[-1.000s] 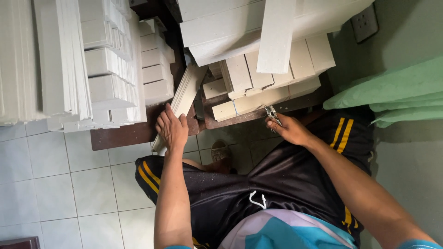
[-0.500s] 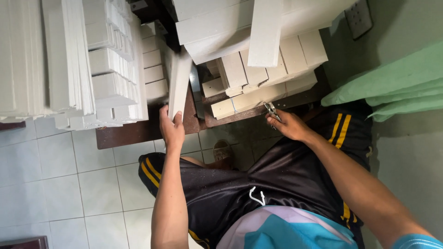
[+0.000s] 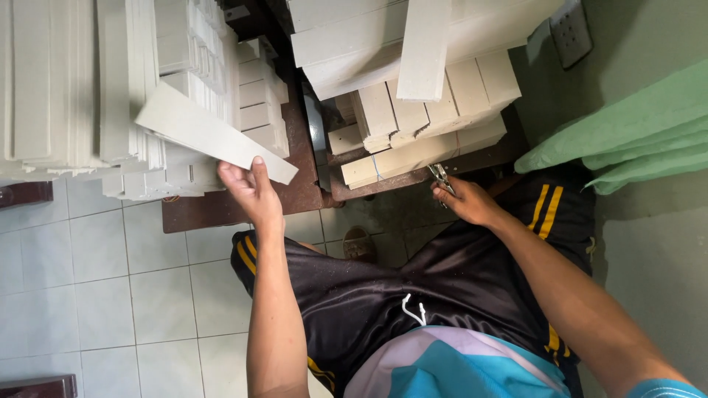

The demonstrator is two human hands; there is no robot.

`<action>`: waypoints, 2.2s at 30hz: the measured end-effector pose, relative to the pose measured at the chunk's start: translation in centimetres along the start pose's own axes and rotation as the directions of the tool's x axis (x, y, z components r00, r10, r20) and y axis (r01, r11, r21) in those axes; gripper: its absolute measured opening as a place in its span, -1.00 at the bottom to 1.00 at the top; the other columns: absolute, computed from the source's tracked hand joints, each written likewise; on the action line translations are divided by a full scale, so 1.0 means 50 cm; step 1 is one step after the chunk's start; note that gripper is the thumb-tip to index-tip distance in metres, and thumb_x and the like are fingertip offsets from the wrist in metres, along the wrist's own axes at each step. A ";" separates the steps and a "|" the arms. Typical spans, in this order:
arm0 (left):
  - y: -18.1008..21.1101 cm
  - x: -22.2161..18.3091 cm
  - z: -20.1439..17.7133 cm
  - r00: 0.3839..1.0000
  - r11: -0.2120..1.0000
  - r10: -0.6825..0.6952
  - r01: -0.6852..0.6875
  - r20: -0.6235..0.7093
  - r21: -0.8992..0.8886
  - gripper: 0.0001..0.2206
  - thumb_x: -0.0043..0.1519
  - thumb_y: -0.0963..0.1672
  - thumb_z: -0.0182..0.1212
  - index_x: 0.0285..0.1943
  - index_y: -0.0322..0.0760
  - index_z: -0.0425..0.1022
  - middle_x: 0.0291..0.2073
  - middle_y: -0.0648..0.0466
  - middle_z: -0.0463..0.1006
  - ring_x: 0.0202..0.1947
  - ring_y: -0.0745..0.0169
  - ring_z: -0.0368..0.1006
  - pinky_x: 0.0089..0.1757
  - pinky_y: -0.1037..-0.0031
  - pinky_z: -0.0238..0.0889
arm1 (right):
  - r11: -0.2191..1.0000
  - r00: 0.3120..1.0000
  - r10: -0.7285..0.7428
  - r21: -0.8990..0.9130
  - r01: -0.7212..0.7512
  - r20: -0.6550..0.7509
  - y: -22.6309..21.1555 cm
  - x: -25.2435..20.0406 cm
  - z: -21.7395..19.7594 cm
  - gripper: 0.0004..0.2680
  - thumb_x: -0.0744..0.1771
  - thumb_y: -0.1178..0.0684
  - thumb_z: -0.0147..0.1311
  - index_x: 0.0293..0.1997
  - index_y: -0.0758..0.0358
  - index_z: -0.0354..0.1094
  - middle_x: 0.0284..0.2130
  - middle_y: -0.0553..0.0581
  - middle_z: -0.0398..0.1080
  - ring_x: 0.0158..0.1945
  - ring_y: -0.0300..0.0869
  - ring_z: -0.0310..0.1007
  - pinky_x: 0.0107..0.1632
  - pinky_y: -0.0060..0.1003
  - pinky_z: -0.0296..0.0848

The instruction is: Using a handheld hole puncher to create holes in stacks of thin cardboard pieces.

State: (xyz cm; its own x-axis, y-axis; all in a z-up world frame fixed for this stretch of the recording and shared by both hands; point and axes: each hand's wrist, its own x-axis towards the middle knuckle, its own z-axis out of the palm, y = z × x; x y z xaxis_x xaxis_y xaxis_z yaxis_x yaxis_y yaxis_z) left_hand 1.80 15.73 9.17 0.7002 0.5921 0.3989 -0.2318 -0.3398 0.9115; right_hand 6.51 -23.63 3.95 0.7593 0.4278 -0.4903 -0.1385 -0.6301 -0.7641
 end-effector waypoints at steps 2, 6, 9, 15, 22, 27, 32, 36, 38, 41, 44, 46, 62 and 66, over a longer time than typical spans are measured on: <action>-0.012 -0.013 0.002 0.999 0.999 -0.036 0.036 0.003 -0.009 -0.55 0.42 -0.23 0.11 0.41 -0.26 0.00 0.27 -0.08 0.29 0.33 0.19 0.21 0.28 0.20 0.08 | 1.000 1.000 -0.003 -0.001 0.003 -0.003 -0.002 -0.003 -0.001 -0.68 0.41 -0.23 -0.04 0.05 0.22 0.39 -0.07 0.42 0.52 0.15 0.31 0.41 0.13 0.21 0.40; -0.047 -0.023 0.009 0.994 0.993 -0.104 0.103 0.014 0.052 -0.46 0.42 -0.22 0.14 0.49 -0.26 -0.10 0.34 -0.10 0.21 0.32 0.23 0.19 0.25 0.24 0.15 | 1.000 1.000 0.009 -0.022 -0.009 -0.003 -0.007 -0.010 -0.006 -0.66 0.41 -0.26 -0.05 0.05 0.22 0.39 -0.04 0.41 0.51 0.17 0.30 0.40 0.15 0.21 0.38; -0.039 -0.020 0.010 0.992 0.985 -0.123 0.118 0.029 0.128 -0.40 0.40 -0.20 0.18 0.52 -0.29 -0.13 0.36 -0.21 0.20 0.32 0.04 0.24 0.24 0.16 0.20 | 0.999 1.000 0.003 -0.038 -0.003 -0.007 -0.001 -0.005 -0.002 -0.66 0.40 -0.26 -0.03 0.06 0.22 0.39 -0.03 0.40 0.51 0.17 0.30 0.40 0.15 0.20 0.39; -0.027 -0.027 -0.002 0.969 0.933 -0.231 0.197 0.083 0.301 -0.43 0.39 -0.17 0.15 0.52 -0.46 -0.04 0.26 -0.31 0.24 0.27 -0.19 0.32 0.19 0.18 0.29 | 0.999 1.000 0.000 -0.043 0.001 0.002 -0.002 -0.009 -0.003 -0.67 0.41 -0.24 -0.05 0.06 0.25 0.37 -0.02 0.43 0.50 0.17 0.32 0.40 0.16 0.22 0.39; 0.099 -0.034 0.014 0.967 0.900 -0.252 0.242 -0.020 0.363 -0.65 0.28 -0.13 0.31 0.11 -0.58 0.43 -0.07 -0.38 0.54 0.00 -0.25 0.53 -0.07 0.23 0.50 | 0.999 0.999 -0.031 -0.037 0.031 -0.018 -0.002 -0.029 0.000 -0.67 0.41 -0.20 -0.03 0.08 0.30 0.38 -0.06 0.46 0.51 0.13 0.34 0.43 0.14 0.22 0.39; 0.208 -0.081 0.014 0.844 0.809 -0.527 0.463 -0.100 -0.362 -0.60 0.35 -0.12 0.18 0.31 -0.37 0.20 0.16 -0.18 0.32 0.15 -0.13 0.46 0.05 0.18 0.55 | 0.993 0.997 -0.077 0.093 0.078 -0.007 -0.083 -0.090 0.034 -0.75 0.37 -0.09 0.10 0.01 0.29 0.41 -0.14 0.46 0.54 0.09 0.27 0.49 0.10 0.18 0.43; 0.286 -0.144 0.016 0.708 0.442 -0.705 0.408 -0.028 -0.799 -0.81 0.28 -0.13 0.26 0.04 -0.13 0.45 0.05 -0.05 0.51 0.09 -0.07 0.49 0.16 0.02 0.40 | 0.850 0.976 -0.212 0.485 0.206 -0.044 -0.148 -0.095 0.129 -0.78 0.32 0.01 0.24 -0.08 0.36 0.43 -0.37 0.23 0.50 -0.24 -0.09 0.49 -0.15 -0.09 0.57; 0.271 -0.206 0.014 0.635 0.257 -0.771 0.390 0.057 -0.884 -0.86 0.28 -0.10 0.24 -0.01 -0.11 0.56 0.06 -0.04 0.59 0.08 0.02 0.49 0.15 0.10 0.41 | 0.505 0.942 -0.307 0.815 0.284 -0.138 -0.214 -0.075 0.210 -0.65 0.30 0.02 0.27 0.08 0.44 0.31 -0.29 0.31 0.47 -0.20 -0.03 0.53 -0.16 -0.09 0.61; 0.278 -0.227 0.019 0.622 0.226 -0.779 0.386 0.072 -0.894 -0.86 0.28 -0.11 0.23 -0.01 -0.13 0.54 0.09 -0.05 0.58 0.10 0.02 0.48 0.16 0.09 0.39 | 0.449 0.951 -0.263 0.851 0.272 -0.165 -0.228 -0.058 0.245 -0.65 0.30 0.04 0.28 0.07 0.49 0.30 -0.30 0.30 0.46 -0.24 -0.04 0.52 -0.18 -0.09 0.61; 0.296 -0.259 0.020 0.622 0.178 -0.769 0.431 0.148 -0.885 -0.86 0.30 -0.10 0.19 -0.02 -0.13 0.52 0.10 -0.03 0.57 0.10 0.01 0.46 0.17 0.08 0.36 | 0.403 0.963 -0.173 0.878 0.260 -0.206 -0.315 -0.095 0.228 -0.68 0.28 0.09 0.31 -0.01 0.52 0.30 -0.35 0.28 0.44 -0.30 -0.05 0.51 -0.22 -0.08 0.63; 0.286 -0.300 0.006 0.639 0.208 -0.733 0.537 0.233 -0.818 -0.87 0.33 -0.06 0.13 -0.07 -0.11 0.50 0.02 -0.04 0.59 0.05 0.01 0.50 0.13 0.13 0.39 | 0.457 0.967 -0.138 0.852 0.255 -0.216 -0.343 -0.118 0.212 -0.73 0.26 0.15 0.35 -0.11 0.49 0.31 -0.40 0.25 0.40 -0.34 -0.06 0.50 -0.29 -0.10 0.63; 0.280 -0.331 -0.006 0.642 0.248 -0.719 0.595 0.266 -0.764 -0.86 0.36 -0.05 0.08 -0.11 -0.11 0.50 -0.05 -0.06 0.60 0.00 0.01 0.53 0.09 0.18 0.42 | 0.497 0.967 -0.138 0.830 0.253 -0.212 -0.334 -0.122 0.195 -0.73 0.25 0.16 0.37 -0.15 0.48 0.31 -0.42 0.23 0.38 -0.34 -0.08 0.49 -0.33 -0.12 0.62; 0.338 -0.227 -0.080 0.852 0.575 0.040 -0.447 0.522 0.685 -0.41 0.19 -0.06 0.37 0.37 -0.30 0.26 -0.03 -0.12 0.51 -0.07 -0.04 0.53 -0.11 0.22 0.44 | 0.581 0.985 -0.172 0.809 0.090 0.014 -0.425 -0.164 0.085 -0.78 0.27 0.04 0.27 -0.16 0.42 0.44 -0.39 0.27 0.53 -0.39 -0.08 0.58 -0.38 -0.25 0.62; 0.316 -0.196 -0.075 0.830 0.649 -0.032 -0.406 0.556 0.643 -0.50 0.12 -0.05 0.41 0.22 -0.29 0.41 -0.15 -0.06 0.51 -0.17 -0.05 0.57 -0.19 0.27 0.45 | 0.531 0.983 -0.177 0.837 0.131 -0.042 -0.400 -0.147 0.083 -0.71 0.29 0.05 0.27 -0.10 0.56 0.36 -0.47 0.36 0.48 -0.42 0.01 0.61 -0.38 -0.08 0.68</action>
State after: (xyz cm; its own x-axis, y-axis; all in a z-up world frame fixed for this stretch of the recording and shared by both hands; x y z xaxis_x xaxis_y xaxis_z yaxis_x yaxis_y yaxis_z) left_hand -11.26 7.29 20.02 0.9645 0.0959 0.2460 -0.0006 -0.9309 0.3654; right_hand 1.09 -11.49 21.10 0.7977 0.5050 -0.3295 -0.5061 0.2637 -0.8212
